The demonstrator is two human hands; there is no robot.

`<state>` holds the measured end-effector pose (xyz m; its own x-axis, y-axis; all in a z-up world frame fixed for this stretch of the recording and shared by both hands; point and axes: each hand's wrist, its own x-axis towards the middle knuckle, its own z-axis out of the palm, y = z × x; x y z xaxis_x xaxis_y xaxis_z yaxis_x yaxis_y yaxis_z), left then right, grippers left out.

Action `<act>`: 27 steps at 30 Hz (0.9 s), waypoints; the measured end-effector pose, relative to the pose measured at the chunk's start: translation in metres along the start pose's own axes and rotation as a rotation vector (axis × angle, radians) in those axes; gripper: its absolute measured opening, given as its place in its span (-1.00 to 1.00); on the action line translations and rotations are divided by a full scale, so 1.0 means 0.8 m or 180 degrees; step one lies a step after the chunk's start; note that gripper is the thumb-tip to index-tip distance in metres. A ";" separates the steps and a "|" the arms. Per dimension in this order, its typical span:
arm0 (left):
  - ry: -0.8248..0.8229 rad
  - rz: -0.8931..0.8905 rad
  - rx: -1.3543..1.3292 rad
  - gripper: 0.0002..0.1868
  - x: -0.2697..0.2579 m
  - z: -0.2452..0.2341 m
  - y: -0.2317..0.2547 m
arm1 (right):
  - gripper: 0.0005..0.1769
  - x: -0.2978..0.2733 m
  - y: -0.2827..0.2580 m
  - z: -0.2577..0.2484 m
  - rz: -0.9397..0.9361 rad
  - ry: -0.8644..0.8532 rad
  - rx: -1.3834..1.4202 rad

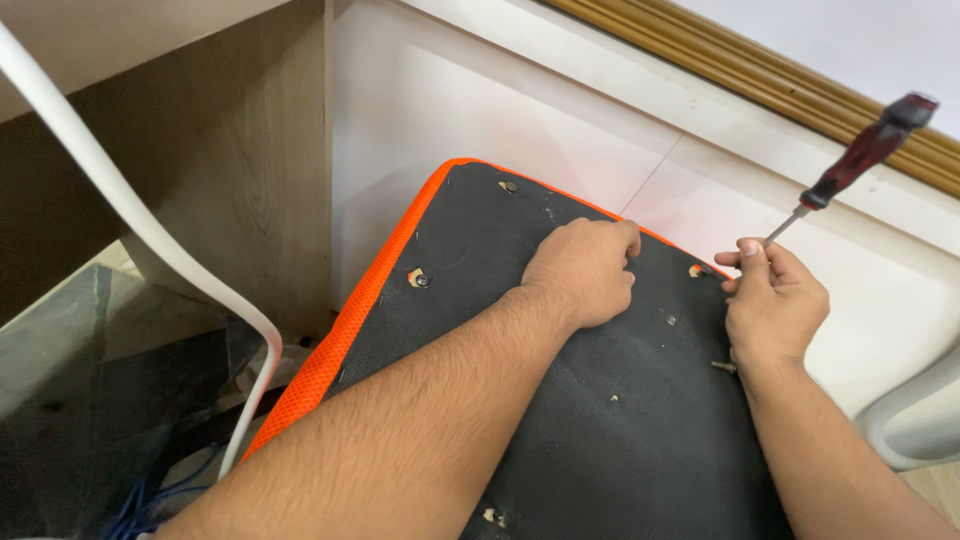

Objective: The person uses a screwdriver to tighten several screws into the underside of an orange and black chair seat. The person holds the seat steady with one hand while turning the screwdriver with the other, working on multiple screw locations around the seat's perimeter.

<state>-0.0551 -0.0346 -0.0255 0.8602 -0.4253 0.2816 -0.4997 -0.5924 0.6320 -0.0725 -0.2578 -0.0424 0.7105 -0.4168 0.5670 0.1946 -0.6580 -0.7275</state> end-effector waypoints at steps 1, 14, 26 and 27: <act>0.0003 0.0016 0.0002 -0.68 -0.001 0.000 0.000 | -0.73 0.001 0.002 -0.001 0.0120 -0.0027 0.0019; -0.0030 -0.0013 -0.0007 -0.65 -0.035 -0.011 0.003 | -0.75 -0.003 0.002 -0.007 0.0121 0.0132 0.0383; 0.0092 -0.0009 0.0446 -0.67 -0.039 -0.013 0.019 | -0.73 -0.008 -0.009 -0.017 0.0446 -0.0173 -0.0060; 0.0130 0.0003 0.0431 -0.67 -0.038 -0.011 0.020 | -0.73 -0.008 -0.008 -0.019 0.0427 -0.0182 -0.0047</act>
<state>-0.0882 -0.0249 -0.0176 0.8617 -0.3993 0.3130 -0.5073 -0.6800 0.5293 -0.0887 -0.2604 -0.0359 0.7669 -0.4654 0.4418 0.0856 -0.6082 -0.7892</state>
